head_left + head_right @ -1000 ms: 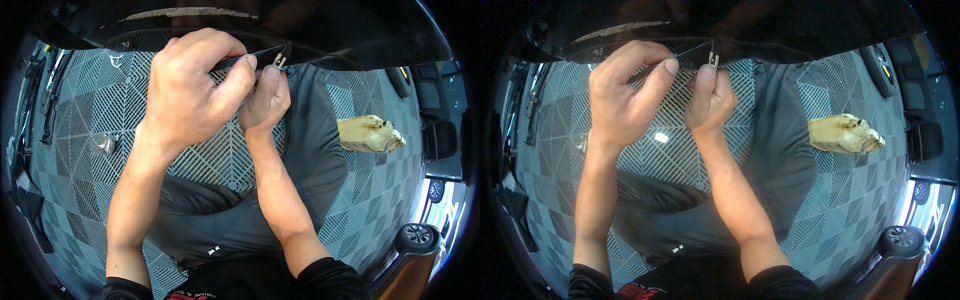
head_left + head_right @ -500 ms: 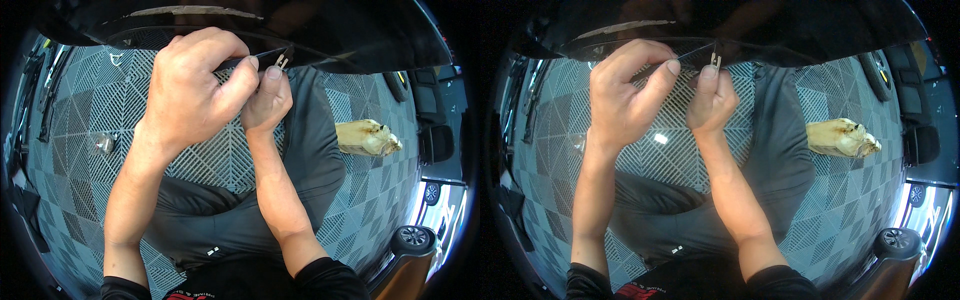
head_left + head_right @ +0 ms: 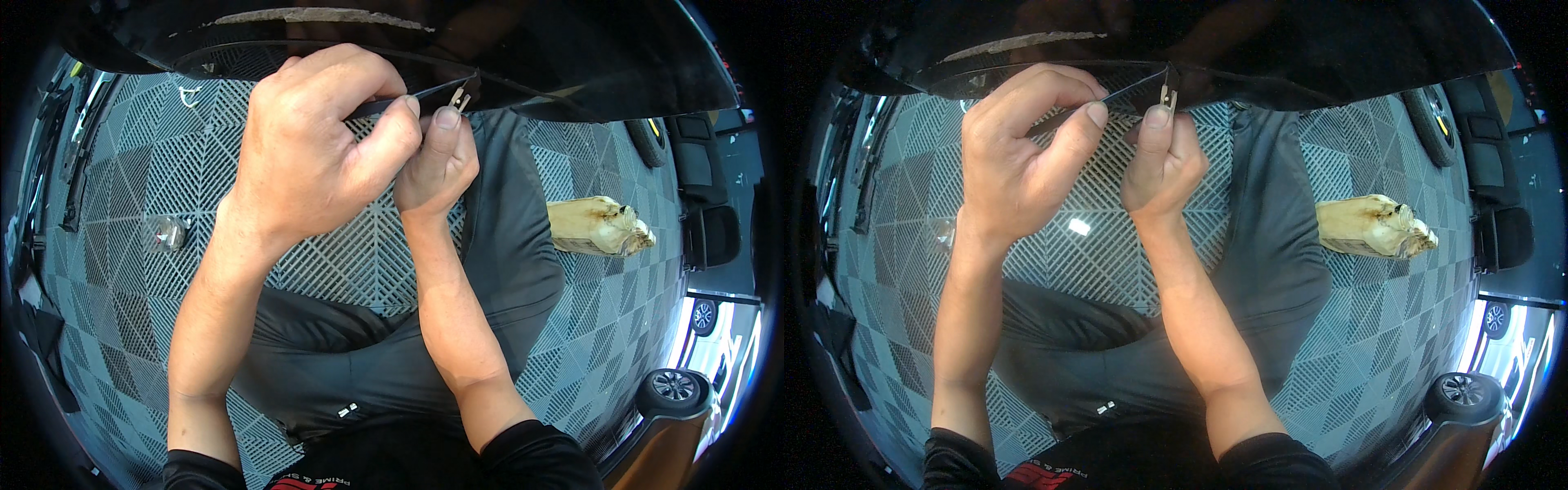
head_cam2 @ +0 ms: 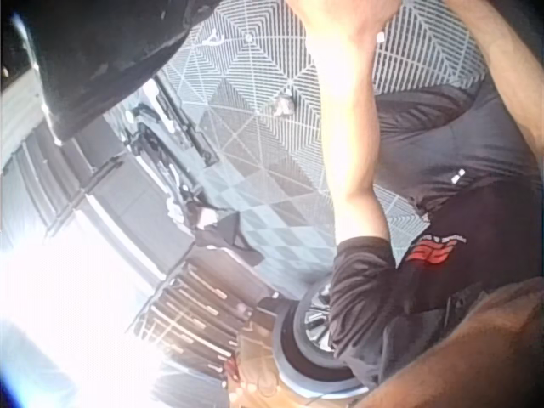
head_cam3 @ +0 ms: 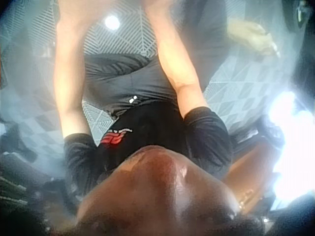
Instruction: The person is sitting on the floor and repairing a black car part. They use a small tool to adjust or fix a component on the edge of the part, then use a cloth to wipe the surface.
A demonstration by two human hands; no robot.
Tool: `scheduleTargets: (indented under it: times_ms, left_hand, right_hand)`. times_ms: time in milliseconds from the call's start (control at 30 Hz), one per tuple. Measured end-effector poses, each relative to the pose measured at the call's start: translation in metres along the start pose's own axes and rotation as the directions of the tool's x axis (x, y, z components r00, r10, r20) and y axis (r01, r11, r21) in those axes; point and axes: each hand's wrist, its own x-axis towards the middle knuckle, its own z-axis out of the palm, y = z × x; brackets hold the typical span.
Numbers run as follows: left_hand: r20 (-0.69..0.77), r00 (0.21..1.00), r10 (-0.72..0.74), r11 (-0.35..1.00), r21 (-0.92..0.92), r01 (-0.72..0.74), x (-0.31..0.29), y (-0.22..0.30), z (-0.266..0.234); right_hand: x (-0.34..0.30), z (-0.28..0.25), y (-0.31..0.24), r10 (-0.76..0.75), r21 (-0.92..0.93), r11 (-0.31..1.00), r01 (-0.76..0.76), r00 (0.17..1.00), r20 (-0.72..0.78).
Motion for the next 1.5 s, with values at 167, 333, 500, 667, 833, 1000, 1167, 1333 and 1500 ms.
scheduleTargets:
  times_ms: [167, 333, 500, 667, 833, 1000, 1167, 1333, 1500]
  left_hand:
    - [-0.002, 1.000, -0.003, 1.000, -0.020, 0.003, -0.001, -0.001, -0.001]
    - [-0.006, 1.000, 0.007, 0.999, -0.035, -0.008, -0.001, -0.003, -0.002]
    - [-0.018, 1.000, 0.022, 0.999, -0.044, -0.023, -0.002, -0.005, -0.002]
    - [-0.015, 1.000, 0.024, 0.998, -0.054, -0.024, -0.002, -0.008, -0.004]
    - [-0.017, 0.999, 0.031, 0.997, -0.072, -0.032, -0.003, -0.009, -0.006]
    - [-0.021, 0.999, 0.038, 0.996, -0.086, -0.040, -0.005, -0.010, -0.008]
    - [-0.020, 0.999, 0.041, 0.996, -0.084, -0.042, -0.007, -0.012, -0.012]
    - [-0.020, 0.999, 0.033, 0.996, -0.081, -0.035, -0.009, -0.014, -0.015]
    - [-0.023, 0.999, 0.036, 0.996, -0.075, -0.038, -0.011, -0.016, -0.018]
  right_hand:
    - [0.000, 0.002, -0.002, 0.006, -0.009, 1.000, -0.006, 1.000, -0.010]
    - [-0.001, 0.001, -0.001, 0.031, -0.002, 1.000, -0.031, 1.000, -0.004]
    - [-0.001, 0.001, -0.001, 0.017, -0.021, 1.000, -0.017, 1.000, -0.001]
    - [0.000, 0.002, -0.004, 0.017, -0.045, 0.999, -0.017, 1.000, 0.000]
    - [-0.001, 0.003, -0.006, 0.007, -0.052, 0.999, -0.007, 1.000, -0.002]
    - [-0.003, 0.006, -0.007, 0.037, -0.028, 0.999, -0.038, 0.999, -0.005]
    - [-0.005, 0.009, -0.005, 0.051, 0.011, 0.999, -0.051, 0.999, -0.009]
    - [-0.006, 0.011, -0.009, 0.094, 0.044, 0.995, -0.094, 0.996, -0.001]
    - [-0.008, 0.013, -0.007, 0.094, 0.044, 0.995, -0.093, 0.996, -0.002]
